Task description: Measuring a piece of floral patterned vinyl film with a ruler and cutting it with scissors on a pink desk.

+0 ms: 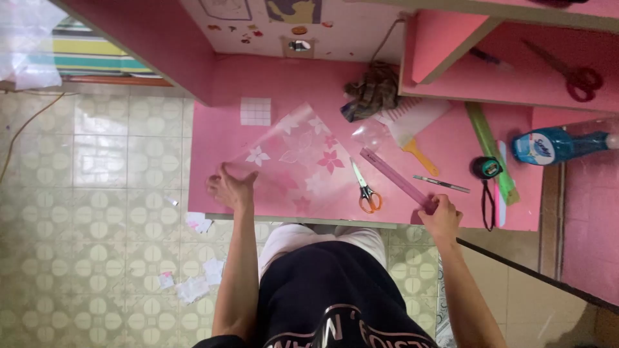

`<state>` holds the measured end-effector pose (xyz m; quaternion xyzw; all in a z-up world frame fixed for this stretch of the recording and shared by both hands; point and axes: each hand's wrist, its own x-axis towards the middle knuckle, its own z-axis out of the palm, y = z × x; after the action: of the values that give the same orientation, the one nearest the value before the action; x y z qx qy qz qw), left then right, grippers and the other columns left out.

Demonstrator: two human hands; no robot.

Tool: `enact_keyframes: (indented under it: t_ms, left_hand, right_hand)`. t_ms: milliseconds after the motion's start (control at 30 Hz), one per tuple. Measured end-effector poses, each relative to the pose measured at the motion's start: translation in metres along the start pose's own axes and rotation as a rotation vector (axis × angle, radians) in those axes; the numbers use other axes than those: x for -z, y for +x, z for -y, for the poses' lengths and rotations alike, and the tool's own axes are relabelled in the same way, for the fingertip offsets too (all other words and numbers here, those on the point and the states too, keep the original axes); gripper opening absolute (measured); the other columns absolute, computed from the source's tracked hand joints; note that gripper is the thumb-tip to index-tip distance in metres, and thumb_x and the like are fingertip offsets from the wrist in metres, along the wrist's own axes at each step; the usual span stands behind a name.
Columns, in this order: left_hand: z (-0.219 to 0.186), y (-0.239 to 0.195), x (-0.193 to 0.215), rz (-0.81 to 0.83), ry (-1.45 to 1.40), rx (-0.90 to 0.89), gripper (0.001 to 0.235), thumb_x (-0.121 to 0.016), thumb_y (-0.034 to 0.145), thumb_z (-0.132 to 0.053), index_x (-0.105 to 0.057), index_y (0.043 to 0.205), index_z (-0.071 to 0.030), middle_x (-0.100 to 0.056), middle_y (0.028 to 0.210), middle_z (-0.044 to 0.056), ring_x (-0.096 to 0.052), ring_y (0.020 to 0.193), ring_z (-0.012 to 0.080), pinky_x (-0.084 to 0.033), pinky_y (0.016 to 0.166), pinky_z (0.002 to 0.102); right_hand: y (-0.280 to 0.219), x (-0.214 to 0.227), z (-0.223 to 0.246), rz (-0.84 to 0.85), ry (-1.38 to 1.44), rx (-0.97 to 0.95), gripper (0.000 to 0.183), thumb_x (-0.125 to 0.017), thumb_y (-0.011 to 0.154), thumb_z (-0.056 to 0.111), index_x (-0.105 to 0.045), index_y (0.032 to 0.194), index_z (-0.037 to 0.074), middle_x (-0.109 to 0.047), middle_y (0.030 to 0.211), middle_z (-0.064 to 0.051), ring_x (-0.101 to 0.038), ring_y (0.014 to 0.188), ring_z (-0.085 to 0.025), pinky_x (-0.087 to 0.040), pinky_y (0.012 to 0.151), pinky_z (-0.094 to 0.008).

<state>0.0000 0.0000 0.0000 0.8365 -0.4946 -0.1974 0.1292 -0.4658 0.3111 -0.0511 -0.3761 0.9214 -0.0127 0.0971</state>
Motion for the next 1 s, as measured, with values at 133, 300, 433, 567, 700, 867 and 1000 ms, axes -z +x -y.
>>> enact_keyframes:
  t_ms: [133,300,433,567,700,867,1000]
  left_hand:
    - [0.031,0.025,-0.032,-0.065,0.05,-0.099,0.094,-0.101,0.054,-0.049,-0.056,0.133,-0.025,-0.046,0.121,0.014,-0.052,0.112,0.0393,-0.053,0.082,0.05]
    - [0.037,0.041,-0.034,-0.035,0.001,-0.192,0.087,-0.1,0.052,-0.048,-0.06,0.128,-0.03,-0.047,0.119,0.011,-0.055,0.112,0.0375,-0.056,0.084,0.05]
    - [0.058,0.062,-0.045,0.047,-0.047,-0.238,0.06,-0.1,0.056,-0.039,-0.065,0.103,-0.023,-0.052,0.113,0.01,-0.057,0.11,0.0374,-0.055,0.083,0.051]
    - [0.039,0.044,-0.013,0.417,-0.388,-0.165,0.024,-0.085,0.084,-0.037,-0.068,0.092,-0.023,-0.076,0.079,0.007,-0.071,0.07,0.0245,-0.057,0.058,0.039]
    - [0.023,0.008,0.027,0.727,-1.178,0.154,0.021,-0.075,0.095,-0.019,-0.058,0.106,-0.018,-0.077,0.094,0.02,-0.078,0.08,0.0279,-0.061,0.064,0.026]
    - [0.077,-0.015,-0.027,0.674,-1.209,0.206,0.03,-0.069,0.087,-0.003,-0.062,0.116,-0.006,-0.073,0.101,0.026,-0.076,0.088,0.0361,-0.064,0.073,0.041]
    - [0.083,-0.041,-0.023,0.746,-0.918,0.123,0.055,-0.08,0.08,-0.004,-0.065,0.133,-0.01,-0.07,0.111,0.018,-0.073,0.085,0.0321,-0.064,0.071,0.05]
  right_hand:
    - [-0.005,-0.011,0.012,-0.132,-0.037,0.147,0.048,-0.078,0.077,0.035,-0.059,0.118,0.02,-0.069,0.102,-0.006,-0.07,0.099,-0.028,-0.047,0.099,-0.052]
    - [-0.004,-0.037,0.02,-0.252,-0.028,0.219,0.038,-0.075,0.084,0.037,-0.062,0.115,0.019,-0.064,0.099,-0.005,-0.071,0.09,-0.028,-0.054,0.085,-0.048]
    - [-0.018,-0.021,0.047,-0.22,0.047,0.22,0.027,-0.069,0.096,0.028,-0.061,0.117,0.014,-0.062,0.098,-0.009,-0.071,0.089,-0.033,-0.057,0.078,-0.047]
    - [-0.039,0.012,0.077,-0.134,0.264,0.078,0.016,-0.047,0.112,0.018,-0.053,0.125,0.011,-0.065,0.093,-0.018,-0.071,0.091,-0.044,-0.056,0.08,-0.054]
    - [-0.056,0.013,0.1,-0.195,0.417,-0.107,0.024,-0.065,0.108,0.038,-0.056,0.117,0.018,-0.073,0.088,-0.011,-0.073,0.088,-0.038,-0.057,0.08,-0.05]
    - [-0.074,-0.016,0.111,-0.179,0.375,-0.243,0.039,-0.08,0.09,0.052,-0.063,0.099,0.018,-0.072,0.077,-0.013,-0.073,0.08,-0.041,-0.056,0.072,-0.052]
    - [-0.075,-0.027,0.119,-0.18,0.312,-0.171,0.037,-0.073,0.095,0.047,-0.065,0.1,0.011,-0.073,0.084,-0.023,-0.072,0.082,-0.046,-0.057,0.073,-0.056]
